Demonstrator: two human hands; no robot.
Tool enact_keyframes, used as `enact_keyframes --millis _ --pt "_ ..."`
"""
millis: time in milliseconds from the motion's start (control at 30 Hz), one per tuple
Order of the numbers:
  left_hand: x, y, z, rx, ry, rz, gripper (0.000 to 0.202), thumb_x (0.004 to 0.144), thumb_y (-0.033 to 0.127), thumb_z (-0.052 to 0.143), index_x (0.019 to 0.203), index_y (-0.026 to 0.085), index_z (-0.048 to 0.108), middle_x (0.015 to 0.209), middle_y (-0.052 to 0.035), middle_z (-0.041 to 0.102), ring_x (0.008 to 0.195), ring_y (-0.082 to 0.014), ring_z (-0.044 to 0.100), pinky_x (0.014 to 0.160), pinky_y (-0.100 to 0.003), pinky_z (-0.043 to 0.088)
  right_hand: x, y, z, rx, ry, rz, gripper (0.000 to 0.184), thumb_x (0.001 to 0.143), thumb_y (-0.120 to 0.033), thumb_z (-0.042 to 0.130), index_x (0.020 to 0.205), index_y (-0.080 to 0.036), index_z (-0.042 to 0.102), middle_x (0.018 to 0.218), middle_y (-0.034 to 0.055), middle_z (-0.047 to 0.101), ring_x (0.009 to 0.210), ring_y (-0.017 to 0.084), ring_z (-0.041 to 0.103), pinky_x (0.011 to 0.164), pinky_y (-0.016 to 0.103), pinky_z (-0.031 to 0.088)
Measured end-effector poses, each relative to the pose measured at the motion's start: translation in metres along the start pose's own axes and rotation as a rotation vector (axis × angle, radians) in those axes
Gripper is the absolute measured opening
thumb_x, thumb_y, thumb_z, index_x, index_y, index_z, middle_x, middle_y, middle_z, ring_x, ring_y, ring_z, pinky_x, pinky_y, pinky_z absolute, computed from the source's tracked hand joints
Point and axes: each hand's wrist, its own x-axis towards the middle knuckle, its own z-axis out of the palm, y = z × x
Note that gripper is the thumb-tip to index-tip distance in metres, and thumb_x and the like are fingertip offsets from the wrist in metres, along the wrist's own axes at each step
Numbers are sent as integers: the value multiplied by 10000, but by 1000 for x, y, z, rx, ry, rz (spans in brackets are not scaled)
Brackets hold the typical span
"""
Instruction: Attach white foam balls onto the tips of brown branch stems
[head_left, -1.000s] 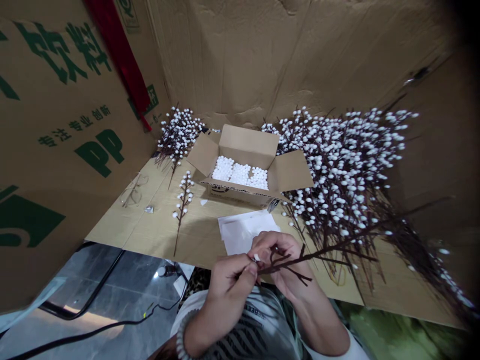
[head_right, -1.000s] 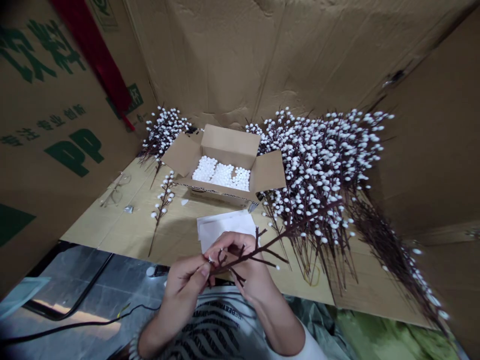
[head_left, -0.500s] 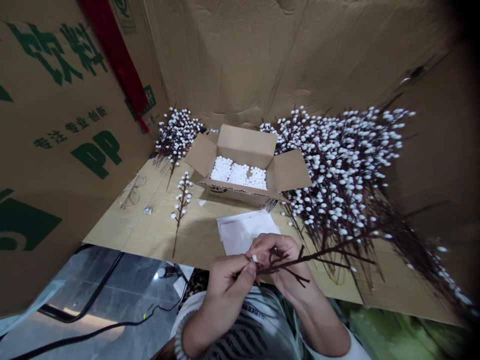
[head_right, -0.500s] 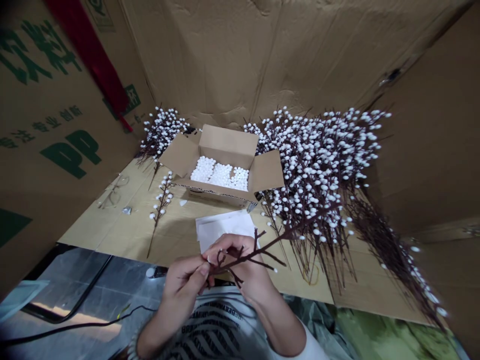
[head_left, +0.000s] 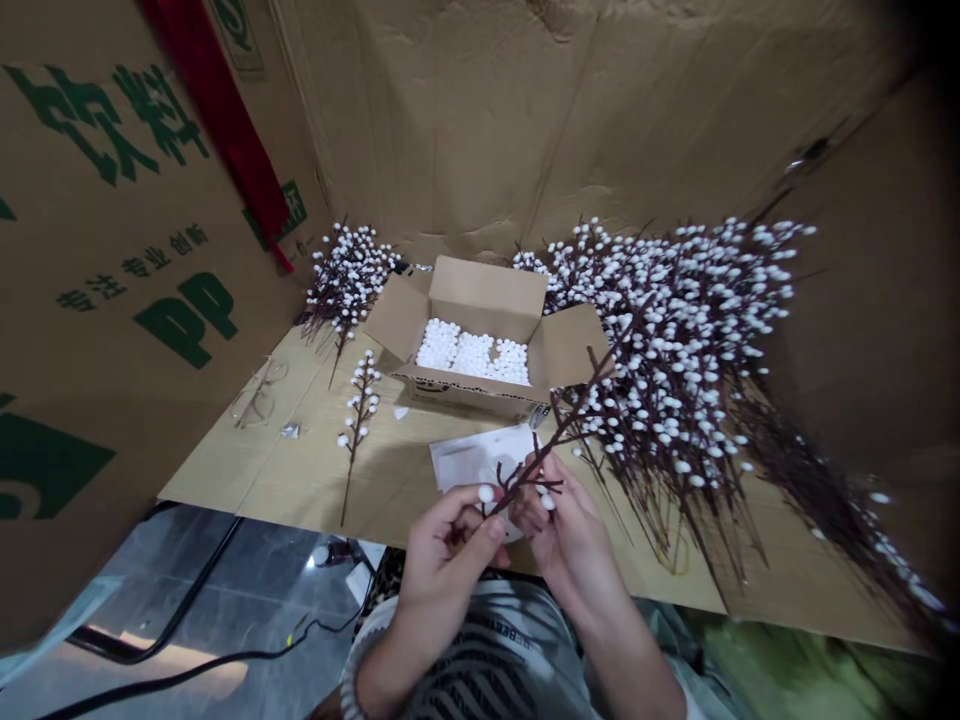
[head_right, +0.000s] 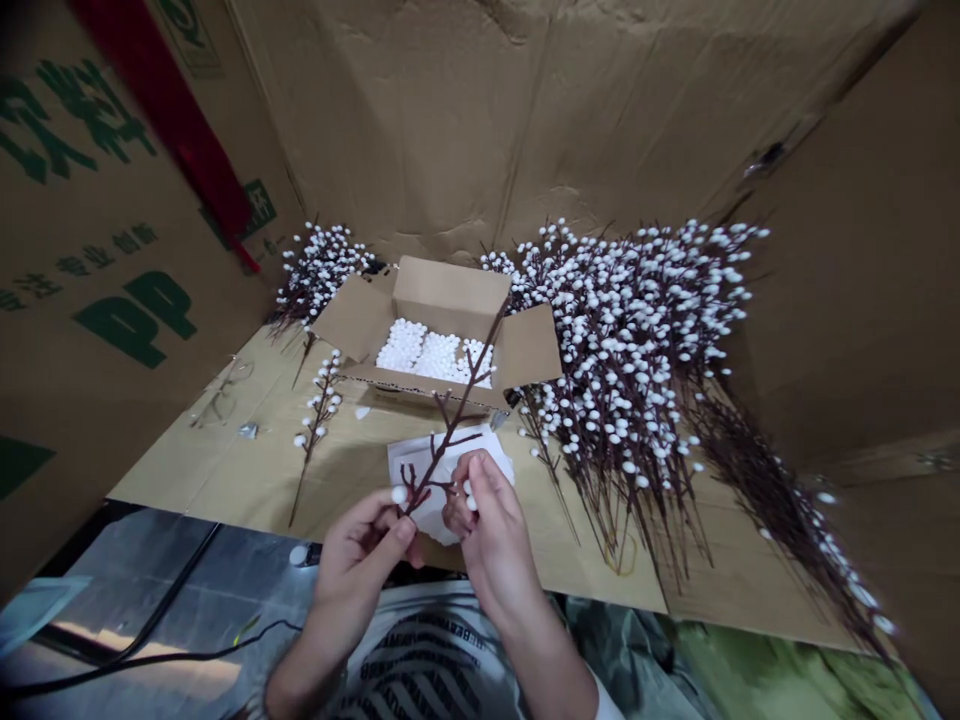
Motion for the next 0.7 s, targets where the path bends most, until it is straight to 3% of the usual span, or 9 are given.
enact_keyframes --millis 167,267,433,567,700 --pt "0 -4 -2 -52 18 -30 421 746 423 737 1082 179 665 522 13 647 446 -94 563 419 -147 402 -2 0 0 -40 -63 22 427 558 -416 861 639 -186 511 468 -90 424 408 35 278 394 149 241" --pt "1 -1 0 -68 16 -32 358 723 423 751 972 173 685 563 5 630 507 -113 591 390 -137 409 1 2 -3 -57 -86 28 433 578 -481 832 611 -169 534 466 -79 420 405 30 238 392 164 219" --pt "2 1 2 -110 51 -40 263 664 344 797 823 165 688 641 15 617 475 -64 497 415 -146 464 1 4 -5 -45 -88 -2 396 612 -434 823 846 -188 619 507 -77 461 416 43 263 404 171 241" --pt "2 -4 1 -154 55 -76 227 650 304 805 785 159 695 584 36 572 466 -61 495 438 -148 480 -2 6 -5 -13 -124 -22 348 609 -356 843 733 -199 558 519 -76 483 422 41 300 412 158 268" --pt "3 -4 2 -220 142 -72 277 620 283 825 828 165 687 611 45 561 471 -58 489 420 -144 475 -1 10 -6 1 -133 -26 314 618 -373 840 714 -166 625 535 -55 504 441 32 324 430 150 300"
